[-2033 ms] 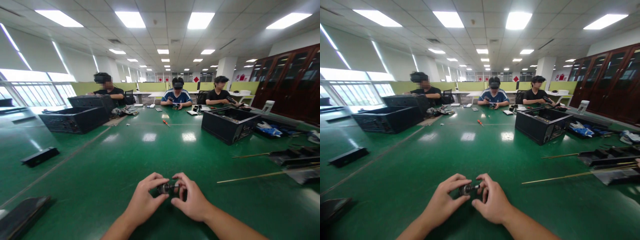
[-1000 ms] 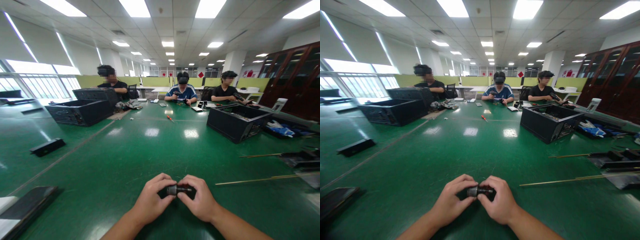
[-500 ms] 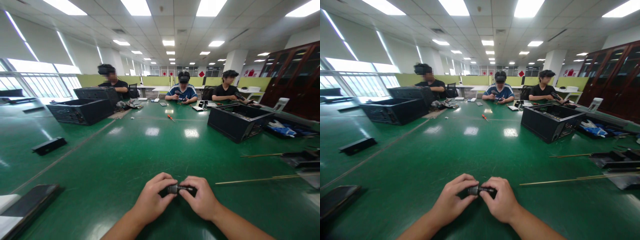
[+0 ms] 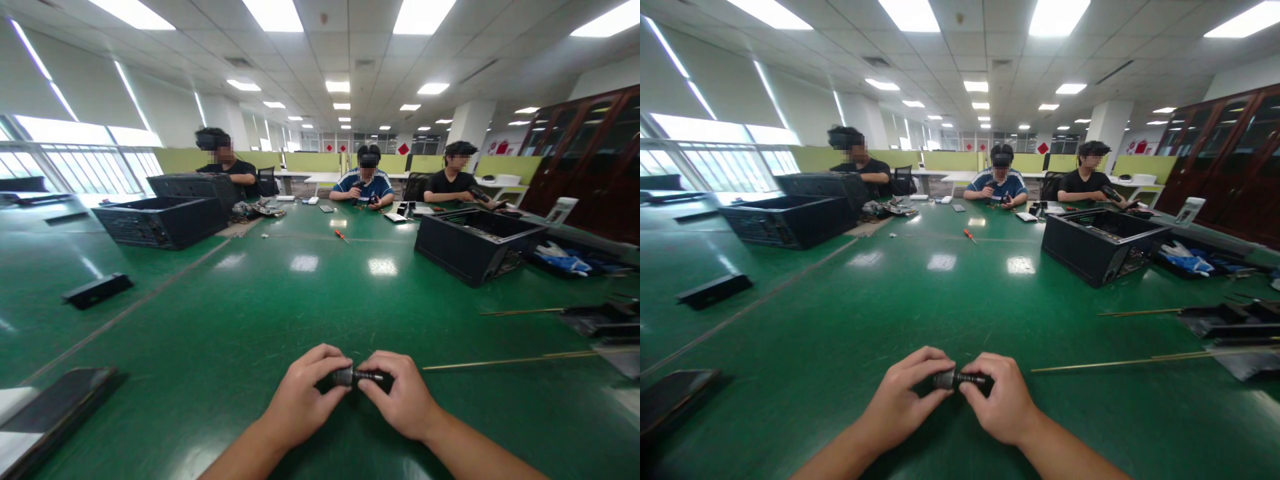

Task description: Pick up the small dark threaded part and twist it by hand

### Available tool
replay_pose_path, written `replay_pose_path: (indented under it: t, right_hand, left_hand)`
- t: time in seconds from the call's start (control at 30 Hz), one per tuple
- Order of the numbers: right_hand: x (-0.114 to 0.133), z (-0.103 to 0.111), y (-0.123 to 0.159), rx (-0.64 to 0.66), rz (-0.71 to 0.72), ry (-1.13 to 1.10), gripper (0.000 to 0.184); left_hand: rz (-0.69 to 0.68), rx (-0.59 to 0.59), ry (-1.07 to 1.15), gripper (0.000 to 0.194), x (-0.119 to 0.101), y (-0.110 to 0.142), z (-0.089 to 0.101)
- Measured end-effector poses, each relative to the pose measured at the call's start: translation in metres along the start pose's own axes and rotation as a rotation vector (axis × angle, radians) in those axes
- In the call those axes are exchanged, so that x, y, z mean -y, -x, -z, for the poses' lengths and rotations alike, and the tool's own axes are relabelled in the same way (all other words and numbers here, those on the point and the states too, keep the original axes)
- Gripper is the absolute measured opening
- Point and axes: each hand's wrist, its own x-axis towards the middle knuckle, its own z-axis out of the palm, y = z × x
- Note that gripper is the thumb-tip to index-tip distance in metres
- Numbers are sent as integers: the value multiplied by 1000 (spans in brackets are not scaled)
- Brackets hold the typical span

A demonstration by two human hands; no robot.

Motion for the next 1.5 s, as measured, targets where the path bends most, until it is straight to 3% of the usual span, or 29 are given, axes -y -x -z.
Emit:
replay_pose_path:
  t: [1.5]
  right_hand:
    - [-5, 5, 1, -58, -49, -49, 5]
  left_hand:
    - [-25, -70, -36, 29, 1, -3, 6]
